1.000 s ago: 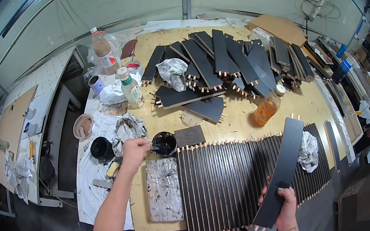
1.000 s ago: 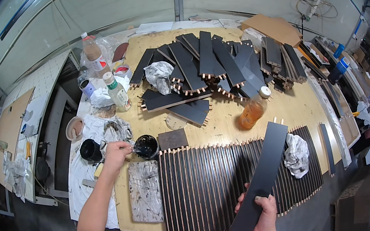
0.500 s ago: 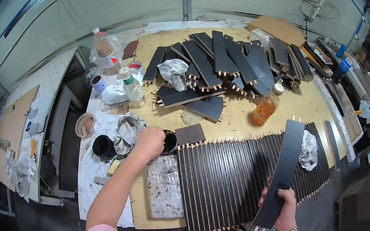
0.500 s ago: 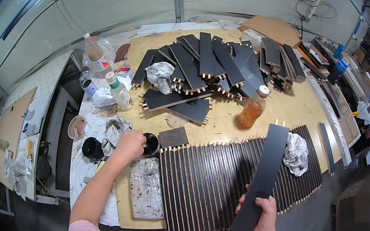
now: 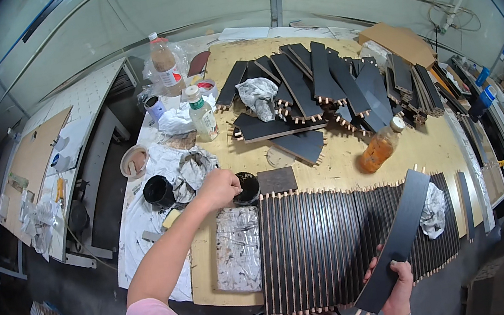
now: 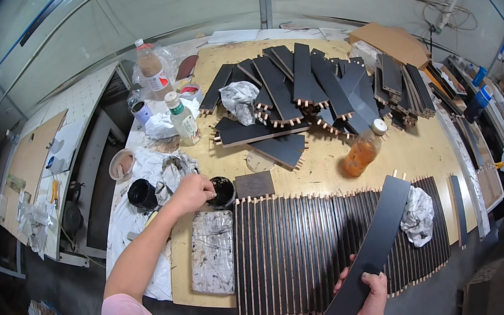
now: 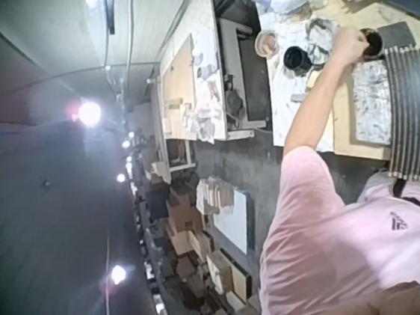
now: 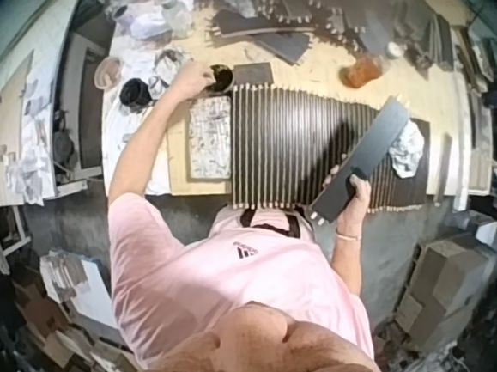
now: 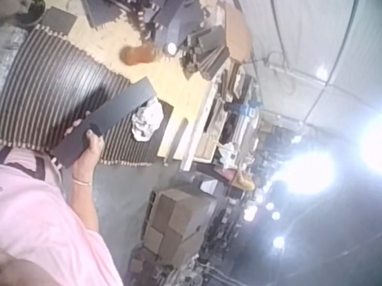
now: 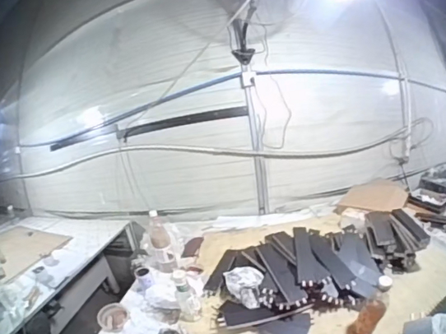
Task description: The person touches up and cleans wooden slats by wiping them with a cloth, applying black stain to the edges with an applicator and a sponge, and wiping the pieces down.
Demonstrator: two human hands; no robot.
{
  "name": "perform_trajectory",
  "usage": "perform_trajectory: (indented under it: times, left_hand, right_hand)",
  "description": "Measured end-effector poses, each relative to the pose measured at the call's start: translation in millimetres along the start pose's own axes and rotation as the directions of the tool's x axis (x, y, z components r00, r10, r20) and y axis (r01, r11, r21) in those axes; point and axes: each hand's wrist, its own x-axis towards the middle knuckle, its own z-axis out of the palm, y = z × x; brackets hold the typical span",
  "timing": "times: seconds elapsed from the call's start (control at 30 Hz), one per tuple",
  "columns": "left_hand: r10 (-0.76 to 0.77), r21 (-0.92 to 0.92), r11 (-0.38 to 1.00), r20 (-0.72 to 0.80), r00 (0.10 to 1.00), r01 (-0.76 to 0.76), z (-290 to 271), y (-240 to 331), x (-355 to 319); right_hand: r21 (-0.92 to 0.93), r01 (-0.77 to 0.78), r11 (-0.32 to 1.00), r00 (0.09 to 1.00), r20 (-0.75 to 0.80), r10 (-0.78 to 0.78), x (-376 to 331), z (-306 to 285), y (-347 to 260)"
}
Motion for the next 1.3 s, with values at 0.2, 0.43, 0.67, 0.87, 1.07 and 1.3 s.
perform_trajectory:
  times: [0.2,0.43,0.67,0.87,1.07,1.3]
  left_hand:
    - [-0.18,-0.381,0.916,-0.117,0.977,0.123,13,-23,-9]
    - [-0.462,-0.858,0.433,0.051,0.885,0.276,17,-30,-23]
    - [-0.493,-0.869,0.408,0.049,0.869,0.28,21,-32,-30]
    - [-0.243,-0.164,0.964,-0.247,0.938,0.207,19,-7,-25]
    - [0.194,0.479,0.865,-0.041,0.98,-0.151,19,30,-5]
    - [-0.107,0.204,0.976,0.123,0.987,0.081,-4,20,12]
  right_hand:
    - [0.032,-0.016,0.999,1.0,0.017,0.016,4,-2,3]
    - [0.046,-0.011,0.999,1.0,0.029,0.009,0,0,-1]
    - [0.052,-0.023,0.998,1.0,0.015,0.022,1,-5,0]
    - [0.057,-0.043,0.997,0.999,0.028,0.041,6,-4,5]
    - [0.047,-0.049,0.998,0.998,0.05,0.047,9,-1,4]
    - [0.069,-0.031,0.997,0.999,0.042,0.028,14,-10,0]
